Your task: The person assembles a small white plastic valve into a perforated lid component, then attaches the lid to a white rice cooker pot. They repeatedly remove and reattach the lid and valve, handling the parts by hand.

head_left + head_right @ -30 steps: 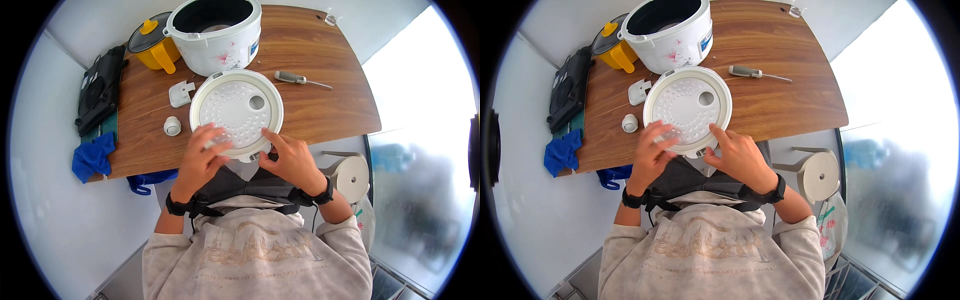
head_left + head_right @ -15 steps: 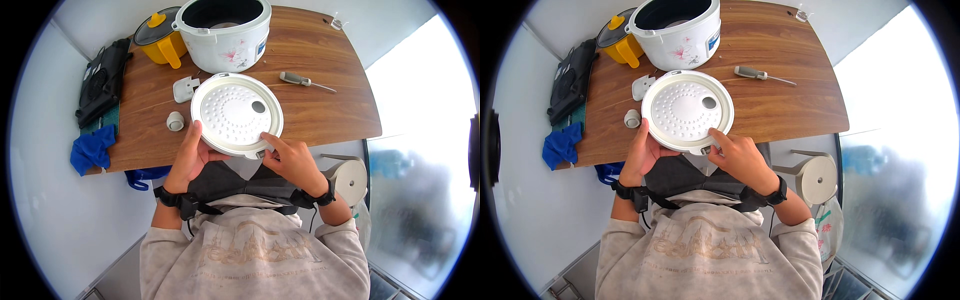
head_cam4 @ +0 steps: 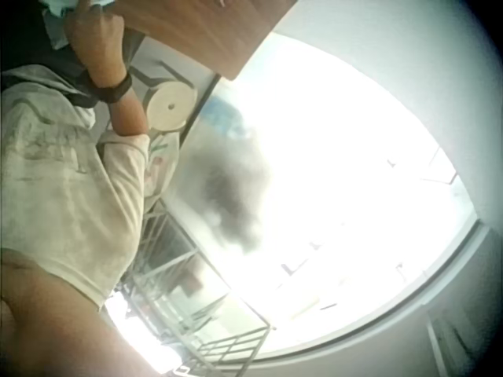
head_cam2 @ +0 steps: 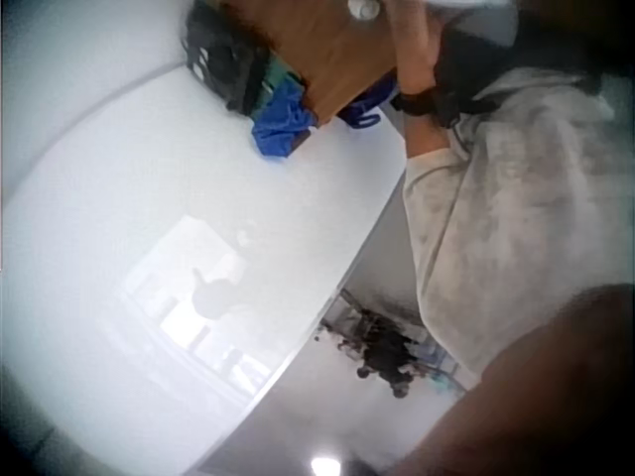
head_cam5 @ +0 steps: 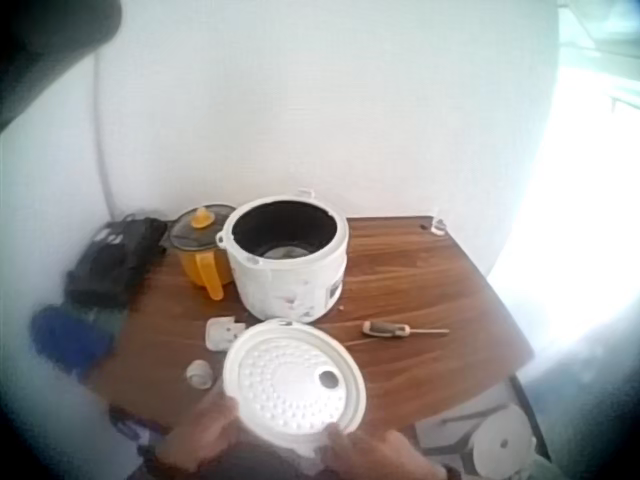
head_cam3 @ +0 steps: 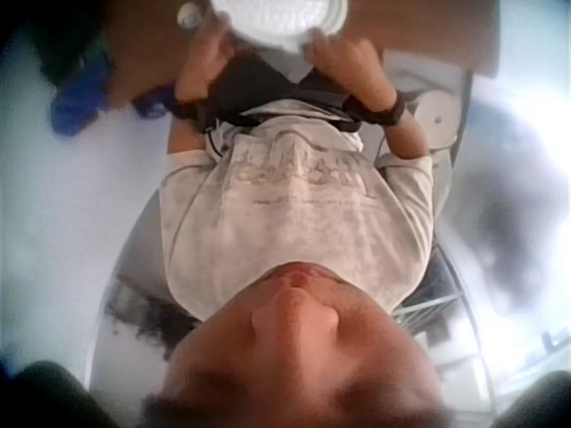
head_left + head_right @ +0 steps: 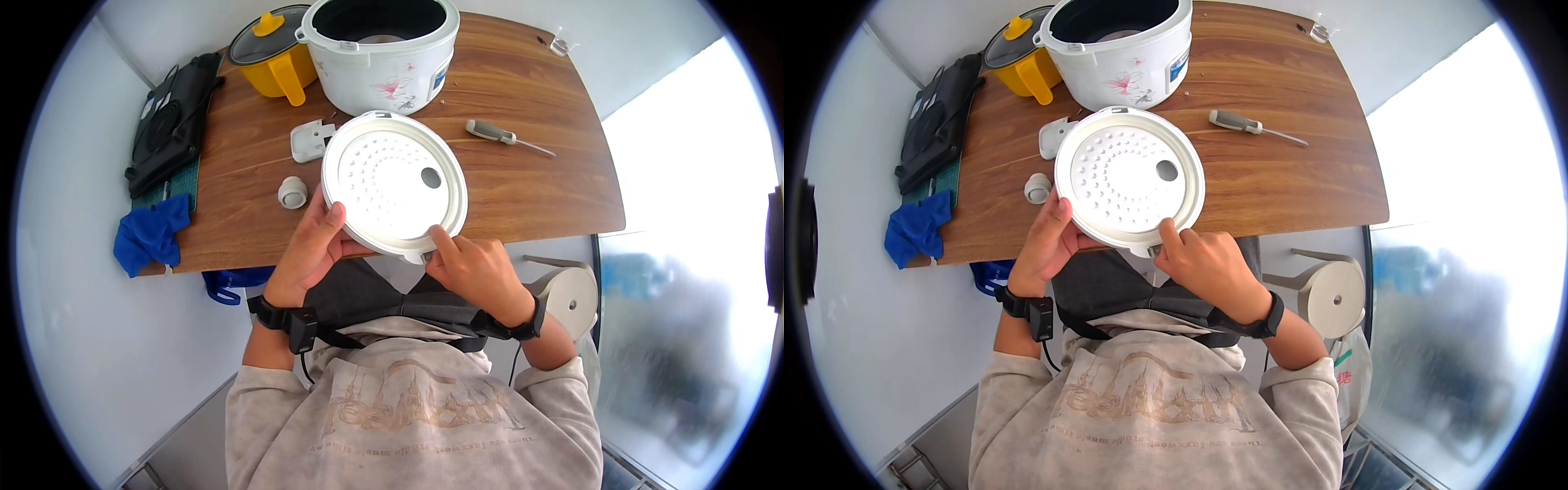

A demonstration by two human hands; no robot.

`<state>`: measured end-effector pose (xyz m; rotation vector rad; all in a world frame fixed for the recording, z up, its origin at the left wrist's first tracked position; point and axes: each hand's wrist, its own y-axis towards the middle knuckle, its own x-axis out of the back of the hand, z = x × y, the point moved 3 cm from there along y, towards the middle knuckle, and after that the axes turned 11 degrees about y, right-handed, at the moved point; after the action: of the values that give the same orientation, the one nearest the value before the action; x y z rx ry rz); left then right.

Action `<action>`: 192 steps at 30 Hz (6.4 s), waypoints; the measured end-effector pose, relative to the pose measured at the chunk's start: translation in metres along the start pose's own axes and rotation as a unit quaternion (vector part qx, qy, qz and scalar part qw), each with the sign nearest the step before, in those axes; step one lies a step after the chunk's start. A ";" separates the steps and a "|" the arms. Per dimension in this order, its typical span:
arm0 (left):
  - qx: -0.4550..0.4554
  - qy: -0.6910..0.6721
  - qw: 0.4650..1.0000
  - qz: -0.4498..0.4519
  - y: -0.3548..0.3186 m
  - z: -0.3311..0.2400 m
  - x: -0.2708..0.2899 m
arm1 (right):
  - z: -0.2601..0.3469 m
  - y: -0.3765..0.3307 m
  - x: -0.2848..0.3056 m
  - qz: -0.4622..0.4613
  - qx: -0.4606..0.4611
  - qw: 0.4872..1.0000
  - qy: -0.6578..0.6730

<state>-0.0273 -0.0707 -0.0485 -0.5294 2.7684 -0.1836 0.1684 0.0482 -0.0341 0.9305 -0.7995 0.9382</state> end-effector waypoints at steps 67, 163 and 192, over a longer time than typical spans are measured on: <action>0.043 -0.002 0.997 0.068 -0.006 0.004 0.019 | 0.039 0.029 0.023 -0.081 0.202 0.962 0.167; 0.107 0.000 0.979 -0.174 0.006 0.027 0.042 | -0.035 0.021 -0.016 -0.020 -0.237 0.577 0.782; 0.022 0.080 0.996 -0.034 -0.012 0.006 0.013 | -0.056 0.042 0.012 -0.180 -0.215 0.742 0.609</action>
<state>-0.0329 -0.0865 -0.0554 -0.6229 2.8940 -0.3157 0.1440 0.1150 -0.0335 -0.0725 0.3157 0.7478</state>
